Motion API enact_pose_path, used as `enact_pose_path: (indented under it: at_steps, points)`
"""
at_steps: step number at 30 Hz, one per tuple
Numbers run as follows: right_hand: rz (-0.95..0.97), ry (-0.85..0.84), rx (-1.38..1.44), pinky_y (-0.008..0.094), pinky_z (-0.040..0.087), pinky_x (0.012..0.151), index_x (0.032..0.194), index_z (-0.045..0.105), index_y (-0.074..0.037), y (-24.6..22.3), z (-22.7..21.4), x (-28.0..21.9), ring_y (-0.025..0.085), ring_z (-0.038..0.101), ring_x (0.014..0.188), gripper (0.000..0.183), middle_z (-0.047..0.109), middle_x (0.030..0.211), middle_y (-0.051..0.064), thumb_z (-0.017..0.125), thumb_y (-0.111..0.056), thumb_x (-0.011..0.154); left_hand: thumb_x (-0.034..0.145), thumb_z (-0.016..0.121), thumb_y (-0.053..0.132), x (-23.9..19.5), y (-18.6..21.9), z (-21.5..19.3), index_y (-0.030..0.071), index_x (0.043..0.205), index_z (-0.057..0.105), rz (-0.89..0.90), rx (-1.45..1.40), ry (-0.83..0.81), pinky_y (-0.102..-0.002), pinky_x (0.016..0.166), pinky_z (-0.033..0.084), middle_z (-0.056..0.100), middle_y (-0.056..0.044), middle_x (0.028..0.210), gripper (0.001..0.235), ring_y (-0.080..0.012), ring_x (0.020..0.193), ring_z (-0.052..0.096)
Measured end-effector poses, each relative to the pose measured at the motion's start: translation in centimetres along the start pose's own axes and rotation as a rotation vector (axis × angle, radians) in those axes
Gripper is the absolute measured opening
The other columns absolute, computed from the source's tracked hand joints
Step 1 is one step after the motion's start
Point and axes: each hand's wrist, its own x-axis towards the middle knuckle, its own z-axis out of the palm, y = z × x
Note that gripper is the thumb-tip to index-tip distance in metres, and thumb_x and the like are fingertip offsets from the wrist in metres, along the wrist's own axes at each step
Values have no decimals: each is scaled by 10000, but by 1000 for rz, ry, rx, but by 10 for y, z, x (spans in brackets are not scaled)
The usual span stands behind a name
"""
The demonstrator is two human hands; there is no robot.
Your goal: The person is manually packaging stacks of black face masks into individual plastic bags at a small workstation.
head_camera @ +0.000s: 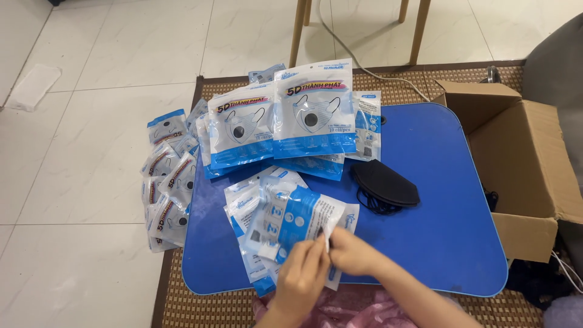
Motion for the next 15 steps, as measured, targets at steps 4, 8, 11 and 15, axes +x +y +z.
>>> enact_pose_path:
  at_steps: [4,8,11,15]
  points:
    - [-12,16,23,279,578,609,1002,703,0,-1,-1,0,149,667,733,282,763,862,90,553,34,766,765,764,-63,-4,5,2,-80,1043,711,-11,-21,18,-298,570,569,671,-117,927,283,-192,671,661]
    - [-29,52,81,278,587,608,996,727,19,-1,-2,0,157,691,727,274,782,860,109,579,34,765,759,763,-42,-7,7,1,-58,1066,721,-47,-32,-49,-269,559,553,666,-92,912,310,-155,641,627]
    - [-36,82,122,278,593,606,991,742,32,-1,-3,-3,163,706,723,269,794,858,122,597,35,765,802,770,58,-2,5,-12,-52,1145,699,-84,-75,-223,-307,655,576,676,-120,988,367,-194,767,654]
    - [-62,121,178,278,603,604,984,766,52,-4,-5,-1,172,729,717,262,813,855,142,623,36,765,840,550,761,-1,-10,-36,-18,1381,552,143,108,-424,-705,1122,-6,538,-217,1421,949,-407,1444,316]
